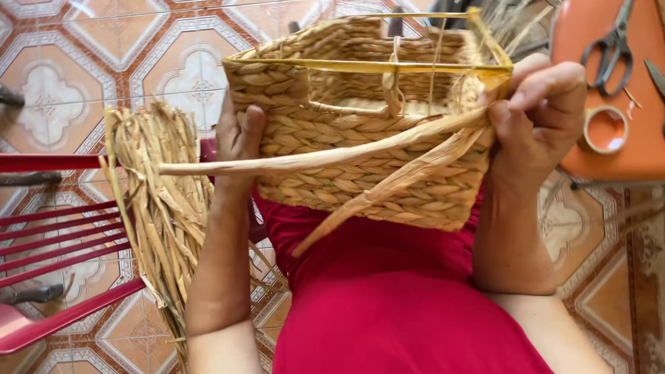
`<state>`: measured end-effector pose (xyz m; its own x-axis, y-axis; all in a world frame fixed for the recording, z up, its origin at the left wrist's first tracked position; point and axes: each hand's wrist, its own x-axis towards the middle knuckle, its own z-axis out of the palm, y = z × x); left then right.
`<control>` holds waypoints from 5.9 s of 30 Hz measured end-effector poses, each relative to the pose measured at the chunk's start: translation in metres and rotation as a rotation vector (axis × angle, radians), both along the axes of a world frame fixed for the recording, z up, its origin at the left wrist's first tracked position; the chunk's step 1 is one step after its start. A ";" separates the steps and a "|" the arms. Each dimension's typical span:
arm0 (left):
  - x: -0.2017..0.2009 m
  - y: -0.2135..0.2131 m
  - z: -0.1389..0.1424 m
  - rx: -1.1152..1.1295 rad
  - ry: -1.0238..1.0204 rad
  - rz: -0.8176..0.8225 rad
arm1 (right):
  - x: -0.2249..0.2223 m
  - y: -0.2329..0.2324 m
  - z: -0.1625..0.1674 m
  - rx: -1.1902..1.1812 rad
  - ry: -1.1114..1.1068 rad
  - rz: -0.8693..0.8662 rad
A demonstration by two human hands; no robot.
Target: The person weaves a rectangular basket by hand, interlacing dried palm strips through a yellow plastic frame. They repeatedly pull strips through the weave, adjust tension, and rotate the basket to continue the pattern.
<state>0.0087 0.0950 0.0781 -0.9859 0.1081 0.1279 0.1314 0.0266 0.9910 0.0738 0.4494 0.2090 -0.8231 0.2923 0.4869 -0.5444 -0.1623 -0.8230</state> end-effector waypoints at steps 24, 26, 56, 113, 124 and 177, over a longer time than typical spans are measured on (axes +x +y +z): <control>0.114 0.114 0.117 -0.374 0.550 -0.054 | 0.055 0.043 0.028 1.131 0.045 -0.108; 0.106 0.132 0.125 -0.308 0.535 -0.162 | 0.050 0.049 0.022 1.104 0.043 -0.065; 0.082 0.207 0.118 -0.482 0.743 -0.189 | 0.058 0.052 -0.002 0.501 -0.318 0.031; 0.106 0.134 0.217 -0.680 0.800 -0.069 | 0.047 0.026 0.022 1.039 -0.158 -0.033; 0.063 0.188 0.130 -0.599 0.465 -0.234 | 0.050 0.033 0.021 0.880 -0.310 0.069; 0.091 0.167 0.138 -0.592 0.539 -0.070 | 0.046 0.014 0.018 1.054 -0.134 -0.061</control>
